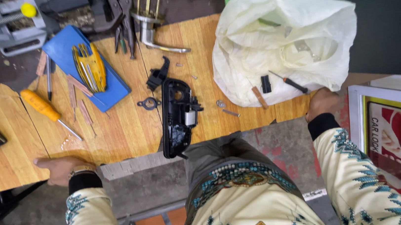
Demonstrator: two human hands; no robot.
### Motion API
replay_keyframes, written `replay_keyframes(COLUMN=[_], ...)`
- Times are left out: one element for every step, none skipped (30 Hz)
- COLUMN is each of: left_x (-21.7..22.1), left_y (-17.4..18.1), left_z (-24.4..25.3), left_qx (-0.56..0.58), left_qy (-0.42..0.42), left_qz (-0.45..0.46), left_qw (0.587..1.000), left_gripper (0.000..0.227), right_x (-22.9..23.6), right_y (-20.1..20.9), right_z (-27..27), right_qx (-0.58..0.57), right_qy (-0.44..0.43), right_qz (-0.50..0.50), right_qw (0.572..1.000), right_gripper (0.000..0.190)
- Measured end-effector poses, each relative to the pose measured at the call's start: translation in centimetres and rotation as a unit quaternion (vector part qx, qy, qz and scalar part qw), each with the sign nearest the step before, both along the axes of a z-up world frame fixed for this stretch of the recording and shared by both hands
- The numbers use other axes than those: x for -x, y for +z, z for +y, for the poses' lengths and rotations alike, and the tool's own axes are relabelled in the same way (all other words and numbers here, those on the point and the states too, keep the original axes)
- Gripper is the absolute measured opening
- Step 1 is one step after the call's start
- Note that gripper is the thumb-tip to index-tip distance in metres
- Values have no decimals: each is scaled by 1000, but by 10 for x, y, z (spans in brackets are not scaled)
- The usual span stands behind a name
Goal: Reassembling a lock handle mechanism by precisely placing pins into the cylinder and assembling the housing.
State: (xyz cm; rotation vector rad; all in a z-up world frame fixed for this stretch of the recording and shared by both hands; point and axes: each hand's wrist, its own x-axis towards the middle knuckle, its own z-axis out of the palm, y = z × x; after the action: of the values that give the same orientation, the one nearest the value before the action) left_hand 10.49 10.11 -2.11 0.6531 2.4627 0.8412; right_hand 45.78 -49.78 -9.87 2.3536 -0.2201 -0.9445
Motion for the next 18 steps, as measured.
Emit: replay_keyframes(left_x=[-1,-1,-3,-5,-7,-7,-7,-5,-7,-10,-12,-14,-15,-17,-16,-16,-15,-17], left_y=[1,1,4,7,10,9,7,5,9,13,16,19,21,24,23,23,22,26], left_z=[0,-1,-3,-4,-5,-5,-3,-4,-5,-7,-8,-10,-11,-11,-11,-10,-10,-10], left_qx=[11,23,20,19,18,16,14,13,11,16,21,20,21,20,19,34,50,48], left_qy=[1,3,2,-2,-6,-6,-7,-8,-7,-7,-6,-6,-3,-1,-1,-6,-10,-10], left_qz=[11,24,19,18,16,13,11,11,10,10,10,10,-6,-23,-24,-9,6,5], left_qw=[1000,999,1000,1000,1000,1000,1000,1000,1000,1000,1000,1000,1000,1000,1000,999,999,999], left_gripper=[106,106,106,101,96,96,97,99,99,98,97,97,99,102,102,102,102,102], right_x=[3,7,7,6,6,5,5,6,7,8,9,8,8,6,7,8,9,9], right_y=[27,55,54,52,50,52,54,55,58,60,62,58,53,48,50,52,54,52], right_z=[25,50,48,48,47,49,50,50,52,55,57,53,49,46,47,47,48,46], right_qx=[-202,-369,-373,-376,-379,-382,-385,-387,-388,-392,-396,-396,-382,-369,-371,-375,-380,-382], right_qy=[-313,-567,-567,-572,-578,-578,-580,-582,-582,-576,-570,-570,-571,-572,-572,-560,-548,-548], right_qz=[-222,-393,-395,-388,-380,-380,-378,-376,-375,-380,-385,-385,-383,-380,-380,-378,-376,-376], right_qw=[901,623,619,617,615,613,610,609,608,608,608,608,617,626,625,634,643,643], right_gripper=[23,25,25,26,28,28,24,20,20,21,22,22,19,16,16,20,25,25])
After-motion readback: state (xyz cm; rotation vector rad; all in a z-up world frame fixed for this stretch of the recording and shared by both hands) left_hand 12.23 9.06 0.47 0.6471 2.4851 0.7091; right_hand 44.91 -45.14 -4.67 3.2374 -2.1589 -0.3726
